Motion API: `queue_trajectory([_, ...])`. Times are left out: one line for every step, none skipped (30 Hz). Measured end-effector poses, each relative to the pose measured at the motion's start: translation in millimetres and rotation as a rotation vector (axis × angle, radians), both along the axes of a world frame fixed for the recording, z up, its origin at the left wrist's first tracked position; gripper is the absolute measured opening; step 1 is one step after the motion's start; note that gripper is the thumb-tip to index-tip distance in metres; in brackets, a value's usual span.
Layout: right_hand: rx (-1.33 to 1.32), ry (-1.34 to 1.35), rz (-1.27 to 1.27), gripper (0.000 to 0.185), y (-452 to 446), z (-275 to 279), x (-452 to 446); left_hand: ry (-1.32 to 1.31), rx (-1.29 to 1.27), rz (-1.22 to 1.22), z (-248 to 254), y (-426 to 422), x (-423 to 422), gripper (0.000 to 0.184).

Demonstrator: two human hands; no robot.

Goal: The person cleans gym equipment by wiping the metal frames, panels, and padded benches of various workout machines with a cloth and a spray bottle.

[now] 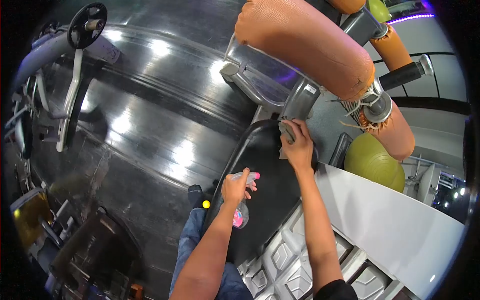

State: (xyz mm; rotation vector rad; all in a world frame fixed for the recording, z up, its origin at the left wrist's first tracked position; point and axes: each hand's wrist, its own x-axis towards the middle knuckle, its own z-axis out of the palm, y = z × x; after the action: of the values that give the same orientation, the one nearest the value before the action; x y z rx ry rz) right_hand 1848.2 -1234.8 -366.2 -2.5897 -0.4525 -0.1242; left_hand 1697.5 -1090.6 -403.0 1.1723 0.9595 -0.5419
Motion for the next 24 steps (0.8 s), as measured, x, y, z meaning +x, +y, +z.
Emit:
queue_trajectory([0.034,-0.022,-0.053,0.038,3.4,-7.1,-1.2,-0.003,-0.003,0.005,0.4,0.3,0.0,0.048])
queue_trajectory([0.039,-0.021,-0.046,0.038,11.6,-7.1,-3.7,-0.002,0.002,0.011,-1.2,0.3,-0.5,0.048])
queue_trajectory([0.038,-0.005,-0.029,0.037,23.9,-3.7,-7.9,-0.002,0.009,-0.001,-3.0,0.5,-1.6,0.048])
queue_trajectory([0.038,0.010,-0.013,0.037,35.4,-1.0,-11.3,-0.003,0.016,-0.014,-4.5,0.5,-2.0,0.049])
queue_trajectory([0.068,0.013,0.072,0.035,45.1,0.1,-13.2,-0.002,0.021,-0.012,-5.1,0.7,-2.2,0.049])
queue_trajectory([-0.012,0.087,0.128,0.033,54.8,4.1,-17.0,-0.002,0.017,-0.013,-5.4,0.8,-2.2,0.049])
queue_trajectory([-0.029,0.143,0.240,0.031,59.6,1.2,-19.5,-0.002,0.013,-0.012,-6.4,0.1,-1.1,0.050])
queue_trajectory([-0.047,0.199,0.352,0.030,65.6,1.5,-21.6,-0.002,0.019,-0.010,-3.7,1.3,0.3,0.050])
queue_trajectory([-0.137,0.256,0.480,0.030,70.4,2.1,-23.7,0.017,0.051,-0.035,0.6,2.9,1.5,0.051])
queue_trajectory([-0.227,0.313,0.606,0.029,74.1,3.0,-24.9,0.037,0.084,-0.061,2.2,4.1,1.7,0.051])
queue_trajectory([-0.310,0.262,0.680,0.030,76.0,-2.6,-23.4,0.042,0.091,-0.062,-1.8,3.9,0.3,0.051])
queue_trajectory([-0.303,0.266,0.679,0.030,76.5,-3.1,-17.2,0.015,0.064,-0.037,-6.9,2.8,-1.8,0.052])
queue_trajectory([-0.288,0.257,0.636,0.030,74.1,-1.5,-6.1,-0.013,0.036,-0.012,-11.3,1.6,-3.9,0.052])
queue_trajectory([-0.276,0.247,0.595,0.031,72.6,1.3,5.9,-0.010,0.039,-0.014,-10.2,1.7,-3.5,0.052])
queue_trajectory([-0.265,0.280,0.544,0.030,73.4,6.1,17.1,-0.012,0.024,-0.012,-6.0,2.4,-1.7,0.052])
queue_trajectory([-0.251,0.223,0.468,0.028,71.9,1.4,24.3,-0.015,0.010,-0.010,-3.7,2.0,-1.0,0.052])
queue_trajectory([-0.238,0.228,0.388,0.026,72.8,0.4,25.8,-0.016,0.011,-0.011,-4.4,1.0,-1.1,0.052])
queue_trajectory([-0.223,0.233,0.307,0.025,74.1,-0.4,25.8,-0.025,0.002,0.014,-5.5,0.5,-1.4,0.051])
queue_trajectory([-0.219,0.234,0.303,0.025,76.0,-3.6,20.3,-0.032,-0.008,0.037,-6.6,0.4,-2.6,0.051])
queue_trajectory([-0.233,0.166,0.370,0.022,79.7,-8.4,10.5,-0.032,-0.006,0.030,-8.5,1.6,-3.3,0.051])
queue_trajectory([-0.247,0.099,0.436,0.020,84.5,-9.4,0.6,-0.025,0.008,0.007,-11.0,2.0,-3.7,0.049])
queue_trajectory([-0.402,0.172,0.508,0.017,92.0,-10.2,-7.8,-0.020,0.020,-0.013,-12.3,2.0,-3.8,0.048])
queue_trajectory([-0.402,0.173,0.553,0.017,95.9,-22.9,-23.4,-0.022,0.020,-0.019,-11.2,1.1,-4.5,0.048])
queue_trajectory([-0.399,0.176,0.596,0.016,98.8,-27.2,-39.0,-0.072,0.068,0.010,-9.0,0.5,-6.9,0.046])
